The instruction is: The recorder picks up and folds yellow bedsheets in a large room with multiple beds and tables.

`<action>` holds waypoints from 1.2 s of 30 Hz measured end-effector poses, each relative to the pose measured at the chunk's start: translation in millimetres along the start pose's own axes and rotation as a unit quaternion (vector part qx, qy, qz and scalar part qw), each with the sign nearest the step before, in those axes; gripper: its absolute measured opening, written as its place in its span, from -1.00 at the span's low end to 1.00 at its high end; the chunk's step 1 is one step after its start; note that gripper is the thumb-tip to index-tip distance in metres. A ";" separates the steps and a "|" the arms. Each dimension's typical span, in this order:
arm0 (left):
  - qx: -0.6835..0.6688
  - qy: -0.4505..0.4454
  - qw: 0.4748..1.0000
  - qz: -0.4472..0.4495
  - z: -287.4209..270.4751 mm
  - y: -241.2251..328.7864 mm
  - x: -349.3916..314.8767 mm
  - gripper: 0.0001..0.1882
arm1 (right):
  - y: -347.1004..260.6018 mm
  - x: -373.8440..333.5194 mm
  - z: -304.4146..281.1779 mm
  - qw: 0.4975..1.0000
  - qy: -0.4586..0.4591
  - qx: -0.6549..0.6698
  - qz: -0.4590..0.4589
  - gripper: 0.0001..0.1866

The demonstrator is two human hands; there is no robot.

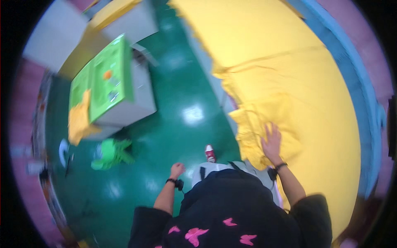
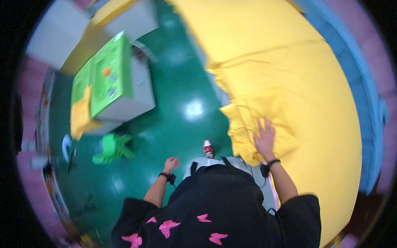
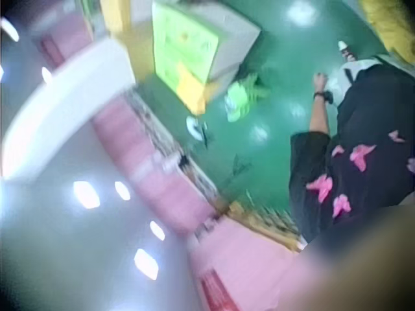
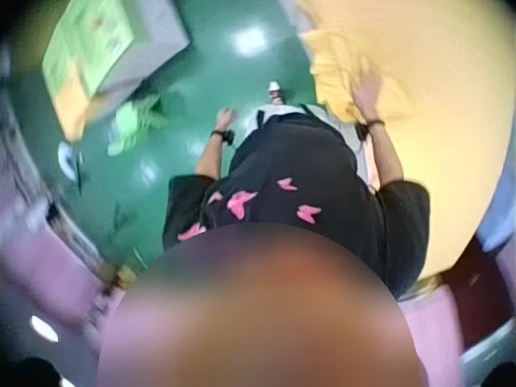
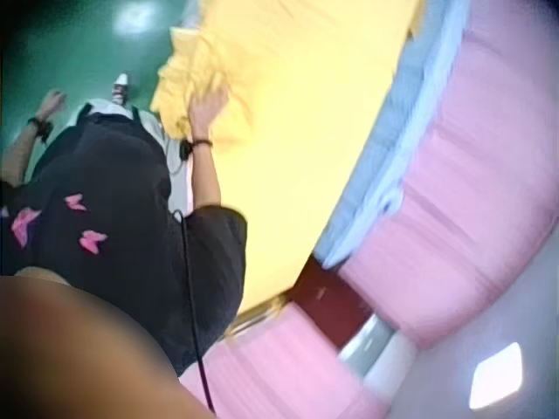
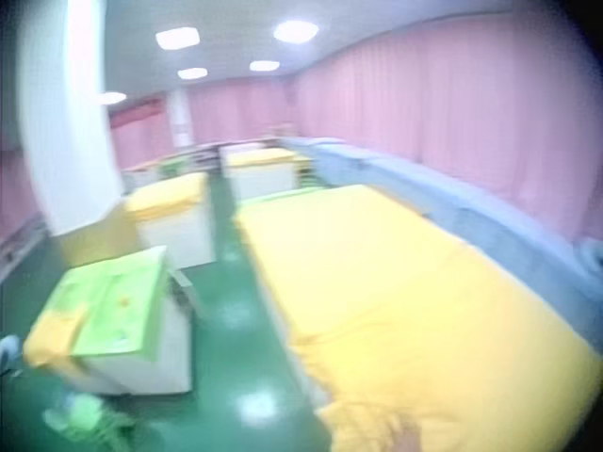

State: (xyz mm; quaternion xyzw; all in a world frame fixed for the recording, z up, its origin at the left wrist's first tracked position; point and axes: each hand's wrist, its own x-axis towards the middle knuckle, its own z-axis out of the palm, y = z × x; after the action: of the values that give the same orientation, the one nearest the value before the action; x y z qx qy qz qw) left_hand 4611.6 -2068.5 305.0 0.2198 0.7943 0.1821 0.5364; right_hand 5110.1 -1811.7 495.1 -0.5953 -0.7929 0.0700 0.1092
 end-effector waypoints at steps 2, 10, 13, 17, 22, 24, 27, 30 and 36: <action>-0.025 -0.033 0.999 -0.035 2.7 23.8 -1.0 -0.71 | 13.2 4.9 -6.2 0.999 0.004 -0.008 0.040 -0.30; -0.022 -0.004 1.000 0.019 26.1 51.6 -11.5 -0.72 | 155.5 -42.2 -13.4 0.955 0.056 -0.007 0.290 -0.36; -0.038 0.025 0.999 0.006 42.0 56.1 -27.0 -0.72 | 211.3 -68.3 -8.6 0.923 0.133 -0.014 0.361 -0.33; 0.049 0.051 0.993 0.095 -3.8 53.0 -30.8 -0.68 | 247.3 -110.1 38.9 0.858 0.194 0.215 0.424 -0.45; 0.026 0.032 0.995 0.093 58.6 64.2 -101.1 -0.67 | 197.4 -147.9 -47.8 0.562 0.175 0.669 0.454 -0.33; 0.057 0.028 0.994 0.087 64.5 52.0 -141.0 -0.66 | 177.2 -153.3 -56.3 0.498 0.170 0.720 0.453 -0.31; 0.074 0.025 0.995 0.057 73.9 45.5 -185.3 -0.70 | 129.5 -147.8 -88.4 0.449 0.178 0.745 0.461 -0.32; 0.006 0.059 0.997 0.052 69.7 -19.9 -201.2 -0.66 | 108.6 -156.3 -80.1 0.372 0.126 0.799 0.455 -0.38; -0.026 0.055 0.996 -0.071 40.7 -80.1 -201.6 -0.67 | 80.8 -179.6 -55.8 0.377 -0.010 0.843 0.385 -0.48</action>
State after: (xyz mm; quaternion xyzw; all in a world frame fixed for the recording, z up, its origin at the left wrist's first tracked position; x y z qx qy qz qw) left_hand 4703.3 -2243.1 404.0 0.1385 0.8312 0.1762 0.5087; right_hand 5247.5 -1962.3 513.4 -0.4368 -0.0117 0.7421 0.5082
